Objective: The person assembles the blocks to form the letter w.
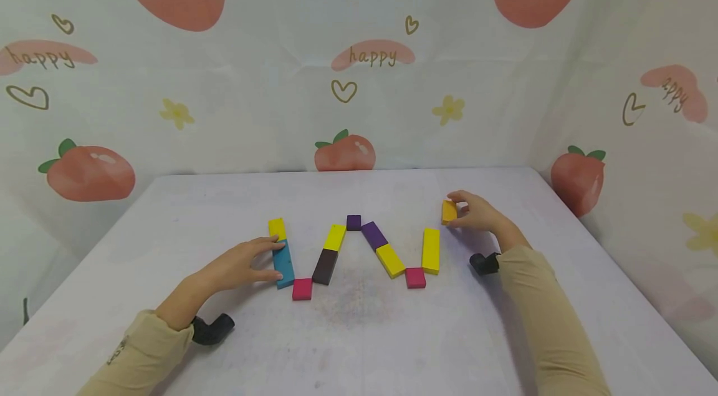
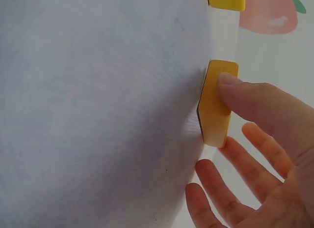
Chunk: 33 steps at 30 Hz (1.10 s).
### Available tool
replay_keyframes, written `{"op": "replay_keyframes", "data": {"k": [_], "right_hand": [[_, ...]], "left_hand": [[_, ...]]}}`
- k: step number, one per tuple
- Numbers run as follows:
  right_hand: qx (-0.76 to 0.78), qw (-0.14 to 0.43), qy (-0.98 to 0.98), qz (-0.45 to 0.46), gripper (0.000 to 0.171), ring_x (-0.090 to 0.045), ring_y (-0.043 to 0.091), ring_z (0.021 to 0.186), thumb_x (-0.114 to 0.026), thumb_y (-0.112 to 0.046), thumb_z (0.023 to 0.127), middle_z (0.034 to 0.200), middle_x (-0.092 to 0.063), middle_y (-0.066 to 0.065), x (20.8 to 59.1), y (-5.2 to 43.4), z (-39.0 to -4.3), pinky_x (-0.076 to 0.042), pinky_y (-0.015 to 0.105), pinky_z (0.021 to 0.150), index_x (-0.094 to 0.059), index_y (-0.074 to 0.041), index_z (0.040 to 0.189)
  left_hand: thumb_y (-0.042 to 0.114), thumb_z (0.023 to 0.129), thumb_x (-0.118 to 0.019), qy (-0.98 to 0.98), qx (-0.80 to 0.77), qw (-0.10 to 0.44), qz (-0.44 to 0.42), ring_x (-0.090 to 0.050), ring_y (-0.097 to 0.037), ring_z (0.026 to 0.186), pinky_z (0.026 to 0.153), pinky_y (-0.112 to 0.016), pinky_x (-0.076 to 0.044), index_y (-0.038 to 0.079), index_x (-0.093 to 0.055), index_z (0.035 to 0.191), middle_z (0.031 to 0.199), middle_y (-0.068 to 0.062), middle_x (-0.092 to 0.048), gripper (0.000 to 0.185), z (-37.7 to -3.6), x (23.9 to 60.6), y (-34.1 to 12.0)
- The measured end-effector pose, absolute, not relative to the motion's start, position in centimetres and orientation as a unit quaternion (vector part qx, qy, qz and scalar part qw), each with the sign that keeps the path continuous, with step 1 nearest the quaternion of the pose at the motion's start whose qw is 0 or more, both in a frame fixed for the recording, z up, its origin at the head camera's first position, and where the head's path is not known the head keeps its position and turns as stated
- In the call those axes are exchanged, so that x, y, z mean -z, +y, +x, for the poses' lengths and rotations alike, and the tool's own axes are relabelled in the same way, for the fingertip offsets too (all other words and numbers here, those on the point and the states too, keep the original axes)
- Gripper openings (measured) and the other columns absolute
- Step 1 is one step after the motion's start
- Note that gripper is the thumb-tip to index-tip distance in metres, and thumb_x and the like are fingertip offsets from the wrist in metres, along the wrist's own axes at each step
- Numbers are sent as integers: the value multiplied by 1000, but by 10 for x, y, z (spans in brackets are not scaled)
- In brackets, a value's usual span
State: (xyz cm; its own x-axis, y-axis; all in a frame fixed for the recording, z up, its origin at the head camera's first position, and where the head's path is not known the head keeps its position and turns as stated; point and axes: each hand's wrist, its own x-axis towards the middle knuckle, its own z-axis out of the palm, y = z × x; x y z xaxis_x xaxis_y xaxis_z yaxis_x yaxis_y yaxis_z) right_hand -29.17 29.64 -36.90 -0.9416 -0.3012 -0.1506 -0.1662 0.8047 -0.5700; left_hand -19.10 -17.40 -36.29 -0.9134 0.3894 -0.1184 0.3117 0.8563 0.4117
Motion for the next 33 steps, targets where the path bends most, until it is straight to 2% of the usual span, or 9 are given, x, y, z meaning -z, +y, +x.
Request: {"op": "replay_keyframes", "data": {"k": [9, 20, 33], "right_hand": [[287, 100, 945, -120, 66, -51, 44, 113, -70, -21, 82, 132, -44, 31, 366, 295, -290, -50, 51, 93, -38, 4, 133], [297, 77, 941, -144, 63, -52, 41, 113, -70, -22, 82, 131, -47, 28, 361, 284, -290, -47, 53, 96, -41, 4, 132], [300, 91, 935, -166, 63, -53, 38, 112, -73, -25, 80, 131, -50, 25, 364, 274, -295, -45, 54, 98, -44, 1, 130]], "left_hand": [[37, 79, -72, 957, -197, 101, 186, -42, -40, 129, 105, -54, -38, 4, -50, 134, 139, -21, -47, 67, -191, 362, -174], [37, 80, -71, 957, -199, 99, 187, -42, -42, 129, 105, -55, -37, 5, -50, 134, 140, -22, -45, 67, -191, 362, -175], [36, 80, -72, 957, -199, 102, 184, -42, -41, 129, 105, -55, -37, 5, -50, 134, 140, -21, -45, 66, -191, 363, -175]]}}
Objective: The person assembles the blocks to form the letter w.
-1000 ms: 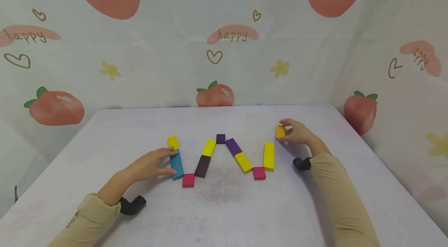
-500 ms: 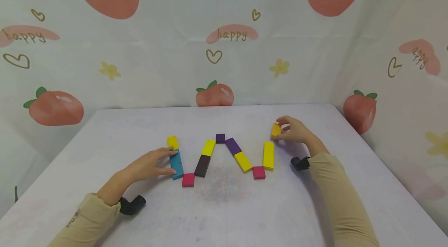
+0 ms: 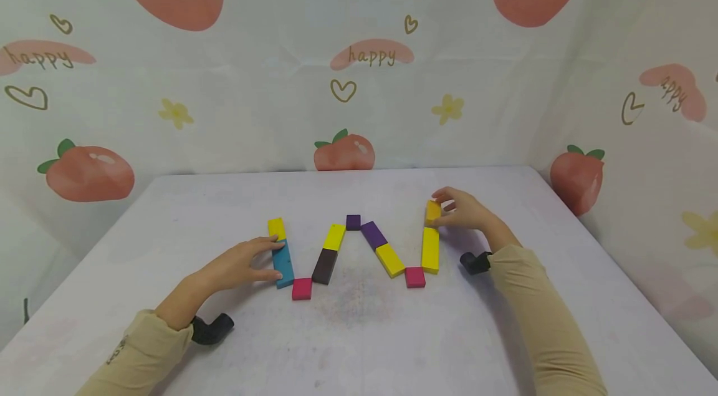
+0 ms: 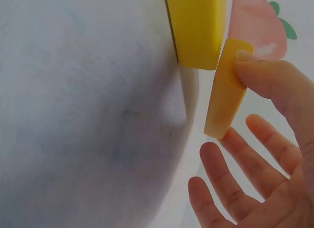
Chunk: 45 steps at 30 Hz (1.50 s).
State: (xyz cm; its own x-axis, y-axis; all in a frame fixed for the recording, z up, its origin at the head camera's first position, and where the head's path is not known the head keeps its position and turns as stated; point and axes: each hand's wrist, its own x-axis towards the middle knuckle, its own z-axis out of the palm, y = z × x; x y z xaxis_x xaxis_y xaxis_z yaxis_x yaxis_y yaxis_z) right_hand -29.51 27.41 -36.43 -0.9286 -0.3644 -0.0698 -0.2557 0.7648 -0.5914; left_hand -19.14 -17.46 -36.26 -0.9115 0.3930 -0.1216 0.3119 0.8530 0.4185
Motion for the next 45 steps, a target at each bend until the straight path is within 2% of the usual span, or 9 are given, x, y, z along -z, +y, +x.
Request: {"op": "replay_keyframes", "data": {"k": [10, 23, 37, 45], "right_hand": [[295, 98, 934, -177, 61, -54, 39, 110, -73, -23, 80, 129, -51, 26, 363, 270, -292, -46, 55, 97, -45, 2, 128], [293, 121, 932, -175, 56, -54, 38, 110, -72, -20, 81, 129, -50, 26, 363, 268, -291, -49, 50, 94, -46, 2, 126], [298, 133, 930, -172, 60, -53, 40, 113, -69, -23, 83, 133, -46, 28, 367, 271, -292, -50, 49, 94, -42, 3, 131], [292, 125, 935, -158, 56, -53, 39, 112, -65, -26, 86, 133, -47, 27, 366, 270, -292, -51, 49, 93, -44, 1, 131]], "left_hand": [[36, 79, -72, 957, -196, 98, 189, -44, -41, 128, 104, -54, -39, 4, -51, 133, 139, -21, -47, 66, -191, 363, -175], [36, 80, -72, 957, -200, 103, 184, -41, -42, 129, 105, -56, -37, 6, -50, 134, 142, -21, -44, 66, -190, 363, -175], [36, 80, -72, 957, -202, 103, 182, -42, -41, 128, 104, -55, -38, 6, -50, 134, 140, -21, -45, 66, -189, 361, -174], [36, 80, -71, 956, -203, 103, 183, -42, -42, 128, 105, -56, -38, 5, -50, 134, 140, -22, -45, 66, -190, 361, -174]]}}
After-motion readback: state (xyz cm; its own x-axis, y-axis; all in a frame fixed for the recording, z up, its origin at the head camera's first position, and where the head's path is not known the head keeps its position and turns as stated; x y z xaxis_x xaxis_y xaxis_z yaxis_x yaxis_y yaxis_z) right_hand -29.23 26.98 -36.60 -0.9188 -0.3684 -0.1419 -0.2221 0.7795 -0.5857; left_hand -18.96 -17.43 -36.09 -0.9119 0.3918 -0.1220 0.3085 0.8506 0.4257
